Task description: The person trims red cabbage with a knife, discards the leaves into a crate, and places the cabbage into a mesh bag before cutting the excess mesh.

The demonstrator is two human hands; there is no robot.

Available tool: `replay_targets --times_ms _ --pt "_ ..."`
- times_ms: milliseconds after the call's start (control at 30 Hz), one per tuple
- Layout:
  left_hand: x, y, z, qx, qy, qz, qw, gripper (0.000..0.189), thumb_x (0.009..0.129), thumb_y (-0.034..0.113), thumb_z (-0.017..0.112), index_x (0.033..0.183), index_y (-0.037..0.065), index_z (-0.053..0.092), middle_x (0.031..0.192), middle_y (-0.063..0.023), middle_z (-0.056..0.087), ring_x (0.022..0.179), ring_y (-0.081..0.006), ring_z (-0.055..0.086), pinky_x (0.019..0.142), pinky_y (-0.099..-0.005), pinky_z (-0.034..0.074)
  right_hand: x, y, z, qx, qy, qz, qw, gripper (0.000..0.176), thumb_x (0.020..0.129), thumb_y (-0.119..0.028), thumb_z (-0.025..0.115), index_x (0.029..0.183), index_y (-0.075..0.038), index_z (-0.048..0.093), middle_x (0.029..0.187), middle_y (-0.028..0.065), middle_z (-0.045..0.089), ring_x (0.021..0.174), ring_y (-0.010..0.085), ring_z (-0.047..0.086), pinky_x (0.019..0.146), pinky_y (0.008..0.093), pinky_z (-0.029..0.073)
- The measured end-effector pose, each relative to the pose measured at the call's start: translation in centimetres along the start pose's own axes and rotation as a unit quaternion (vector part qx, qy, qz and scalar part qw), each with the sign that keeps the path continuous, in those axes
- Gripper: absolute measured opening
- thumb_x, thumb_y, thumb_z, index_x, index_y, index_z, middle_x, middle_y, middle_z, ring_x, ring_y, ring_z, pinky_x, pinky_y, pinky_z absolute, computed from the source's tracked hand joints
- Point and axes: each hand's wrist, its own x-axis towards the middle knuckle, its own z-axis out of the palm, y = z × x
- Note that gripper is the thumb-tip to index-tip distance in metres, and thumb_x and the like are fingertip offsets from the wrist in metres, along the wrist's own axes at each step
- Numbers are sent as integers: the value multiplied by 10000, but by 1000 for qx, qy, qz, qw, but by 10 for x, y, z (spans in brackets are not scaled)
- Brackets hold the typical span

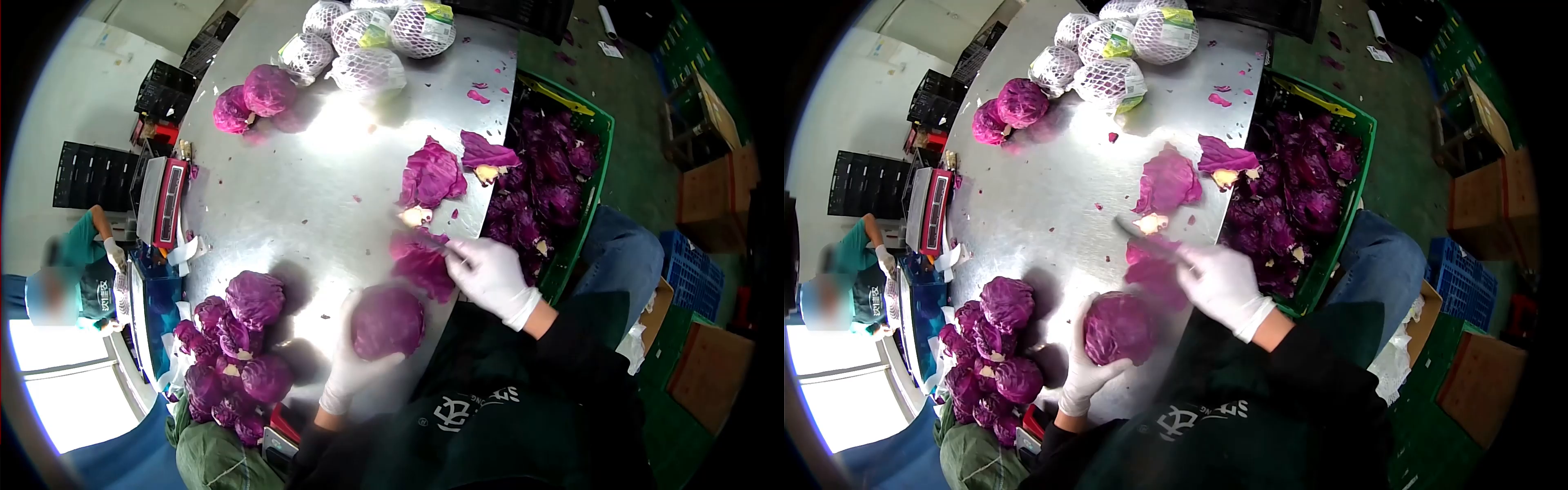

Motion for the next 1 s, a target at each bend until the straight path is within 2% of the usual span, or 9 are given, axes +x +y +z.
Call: replay_targets --times_ms 67,100,233,400,467,533,633,767,1000 --pt "5 11 0 -248 51 -86 963 1088 695 97 808 1569 111 160 1471 -184 402 1384 -330 382 1135 -482 357 12 21 -20 64 39 103 992 171 873 -135 653 997 -26 697 804 120 680 686 158 639 661 308 512" --pt "6 16 0 -367 76 -125 919 1086 708 87 797 1575 121 143 1472 -178 400 1369 -325 403 1125 -482 376 17 46 -28 101 99 127 982 241 875 -219 642 1058 -81 714 756 154 670 654 241 670 616 338 512" --pt "-2 -24 7 -595 57 -176 782 998 769 519 746 1551 155 244 1504 -153 379 1380 -354 387 1161 -545 312 26 55 -73 -90 266 72 957 541 851 -128 730 1357 -54 552 945 40 619 705 127 552 677 282 500" --pt "20 10 24 -691 38 -224 686 943 753 650 705 1488 162 372 1507 -130 399 1414 -336 349 1184 -537 270 3 -11 -43 336 -61 123 932 557 871 -208 764 1378 -94 561 914 -11 611 688 16 519 581 191 459" --pt "23 15 33 -318 -53 -103 941 882 813 494 736 1493 117 320 1480 -152 405 1376 -324 396 1140 -509 358 -2 -41 -44 466 -189 235 832 486 900 -247 745 1334 -86 599 817 -26 606 620 11 516 537 171 429" --pt "25 47 37 -93 -37 57 993 800 854 248 769 1485 97 303 1428 -157 452 1319 -286 463 1097 -438 435 -7 -44 -32 517 -257 267 772 443 938 -302 700 1295 -53 617 705 -55 582 543 22 511 508 157 403" --pt "31 45 29 -233 -52 -15 971 731 907 344 694 1481 79 328 1426 -144 472 1329 -283 461 1112 -443 410 -15 -48 -28 568 -189 286 748 432 939 -310 696 1273 -46 627 710 -61 563 525 25 490 478 170 378" --pt "27 32 18 -653 13 -127 746 721 957 483 588 1485 52 352 1464 -132 464 1370 -322 424 1133 -481 371 -22 -59 -18 519 -169 297 784 368 942 -233 687 1250 -37 647 707 -59 561 518 30 483 475 176 370" --pt "2 36 22 -309 7 -88 947 580 1013 243 525 1499 58 269 1476 -177 385 1325 -286 449 1037 -437 489 -21 -85 -24 517 -172 220 809 335 947 -127 654 1259 -7 636 861 -23 667 601 15 544 504 159 379"
